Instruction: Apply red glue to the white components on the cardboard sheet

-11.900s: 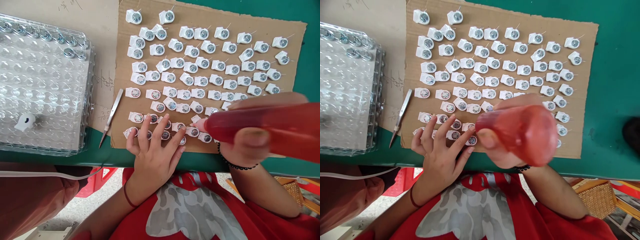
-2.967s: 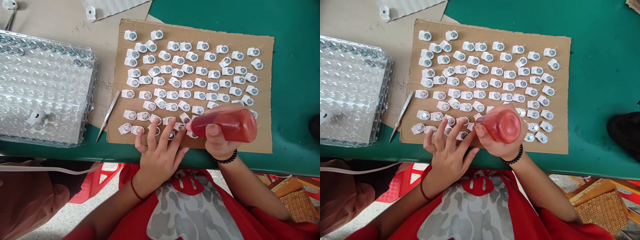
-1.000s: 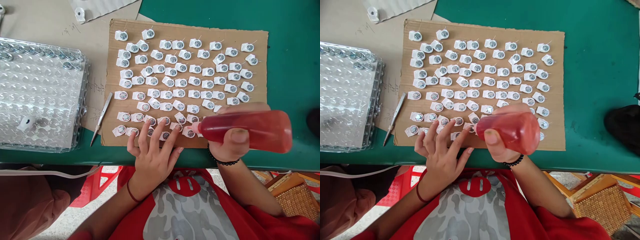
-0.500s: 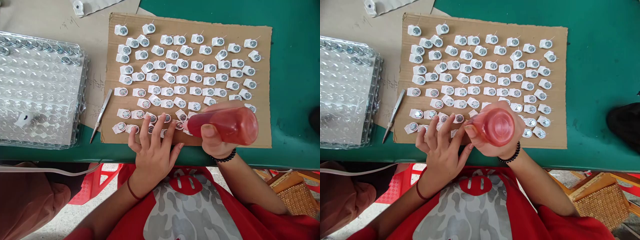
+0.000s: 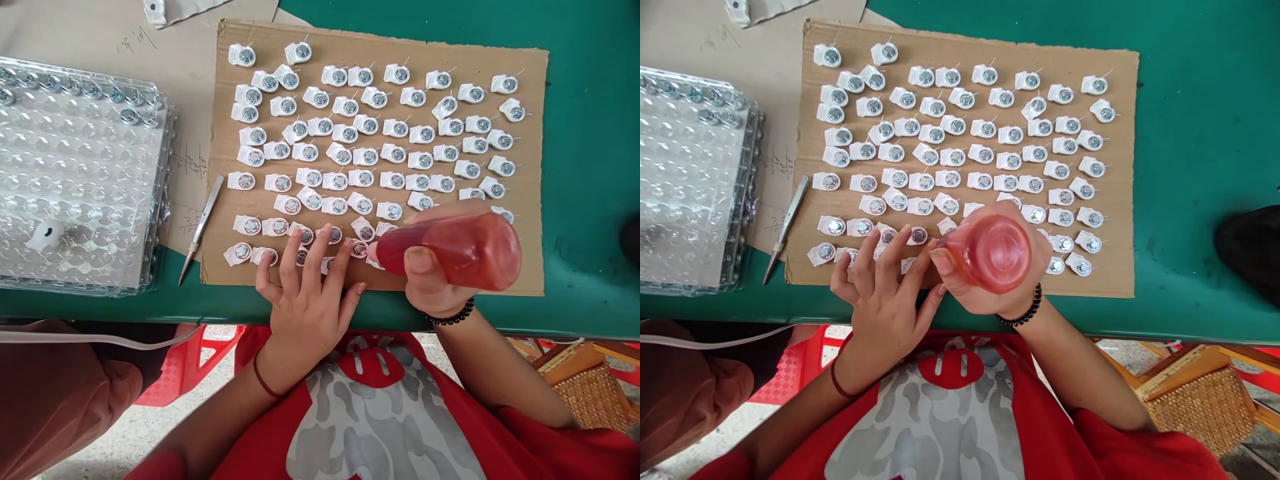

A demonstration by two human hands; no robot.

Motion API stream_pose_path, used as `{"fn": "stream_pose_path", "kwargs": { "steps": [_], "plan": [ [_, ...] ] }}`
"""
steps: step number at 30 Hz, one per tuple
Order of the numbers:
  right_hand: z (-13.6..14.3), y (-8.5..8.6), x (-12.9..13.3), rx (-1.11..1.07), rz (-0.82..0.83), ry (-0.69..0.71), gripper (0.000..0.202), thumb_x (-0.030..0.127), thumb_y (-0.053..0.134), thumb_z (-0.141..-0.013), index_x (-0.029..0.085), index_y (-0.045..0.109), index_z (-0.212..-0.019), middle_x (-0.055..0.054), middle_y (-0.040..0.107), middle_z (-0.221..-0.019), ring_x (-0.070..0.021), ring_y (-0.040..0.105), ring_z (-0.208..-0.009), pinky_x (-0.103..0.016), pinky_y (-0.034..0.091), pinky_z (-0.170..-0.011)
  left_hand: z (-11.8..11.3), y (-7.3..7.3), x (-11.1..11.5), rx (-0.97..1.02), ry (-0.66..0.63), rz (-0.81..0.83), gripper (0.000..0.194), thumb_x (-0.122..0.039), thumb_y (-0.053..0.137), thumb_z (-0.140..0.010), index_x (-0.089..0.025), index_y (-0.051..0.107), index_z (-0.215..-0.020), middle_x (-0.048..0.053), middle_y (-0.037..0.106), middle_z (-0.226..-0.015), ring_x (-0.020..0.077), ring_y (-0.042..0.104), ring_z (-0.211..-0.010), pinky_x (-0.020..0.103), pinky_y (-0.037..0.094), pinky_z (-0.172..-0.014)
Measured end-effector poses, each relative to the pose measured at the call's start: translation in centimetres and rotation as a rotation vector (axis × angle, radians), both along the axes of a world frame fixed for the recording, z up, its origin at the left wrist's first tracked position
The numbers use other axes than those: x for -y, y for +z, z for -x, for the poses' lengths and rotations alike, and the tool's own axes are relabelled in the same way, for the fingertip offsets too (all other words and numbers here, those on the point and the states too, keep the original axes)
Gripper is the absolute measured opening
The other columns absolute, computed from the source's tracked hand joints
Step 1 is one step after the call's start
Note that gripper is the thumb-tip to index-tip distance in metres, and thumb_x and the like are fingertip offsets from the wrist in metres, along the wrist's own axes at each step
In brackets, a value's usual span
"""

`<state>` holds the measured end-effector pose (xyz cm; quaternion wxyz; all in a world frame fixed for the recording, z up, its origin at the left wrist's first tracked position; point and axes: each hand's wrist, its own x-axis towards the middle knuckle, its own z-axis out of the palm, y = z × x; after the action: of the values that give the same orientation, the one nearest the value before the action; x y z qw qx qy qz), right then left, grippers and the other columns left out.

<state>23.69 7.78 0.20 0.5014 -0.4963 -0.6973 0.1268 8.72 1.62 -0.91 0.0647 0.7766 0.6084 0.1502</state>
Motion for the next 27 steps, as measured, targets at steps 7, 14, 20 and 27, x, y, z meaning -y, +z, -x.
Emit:
{"fn": "stream_pose_path", "kwargs": {
  "steps": [7,14,20,27],
  "plan": [
    [-0.1,0.1,-0.01,0.014,0.013,0.009,0.027,0.044,0.056,-0.082,0.022,0.058,-0.066,0.001,0.061,-0.066,-0.0129,0.057,-0.056,-0.028,0.045,-0.047,-0.02,0.05,0.07,-0.037,0.005,-0.011,0.053,-0.044,0.053,-0.08,-0.025,0.046,-0.129,0.009,0.04,-0.14,0.0364,0.028,-0.13,0.055,0.014,-0.102],
    [0.1,-0.06,-0.01,-0.093,0.024,0.017,0.023,0.044,0.063,-0.076,0.022,0.056,-0.073,0.002,0.062,-0.069,-0.0115,0.057,-0.06,-0.025,0.047,-0.052,0.01,0.06,0.14,-0.055,0.008,0.004,0.054,-0.046,0.051,-0.081,-0.025,0.045,-0.13,0.009,0.038,-0.14,0.0354,0.027,-0.13,0.055,0.013,-0.103],
    [-0.02,-0.19,-0.01,-0.108,0.046,0.032,0.02,0.041,0.065,-0.074,0.023,0.057,-0.073,0.003,0.062,-0.07,-0.0114,0.058,-0.061,-0.025,0.049,-0.053,-0.03,0.03,0.09,-0.055,0.009,0.013,0.053,-0.045,0.051,-0.081,-0.025,0.045,-0.13,0.008,0.038,-0.141,0.035,0.026,-0.131,0.054,0.012,-0.103],
    [-0.06,-0.41,-0.26,-0.101,-0.006,0.031,0.021,0.042,0.065,-0.075,0.023,0.057,-0.072,0.002,0.062,-0.068,-0.0118,0.057,-0.058,-0.026,0.047,-0.048,-0.02,0.11,0.07,-0.055,0.004,0.015,0.054,-0.045,0.052,-0.081,-0.025,0.045,-0.13,0.008,0.037,-0.141,0.035,0.025,-0.131,0.054,0.012,-0.103]
  ]
}}
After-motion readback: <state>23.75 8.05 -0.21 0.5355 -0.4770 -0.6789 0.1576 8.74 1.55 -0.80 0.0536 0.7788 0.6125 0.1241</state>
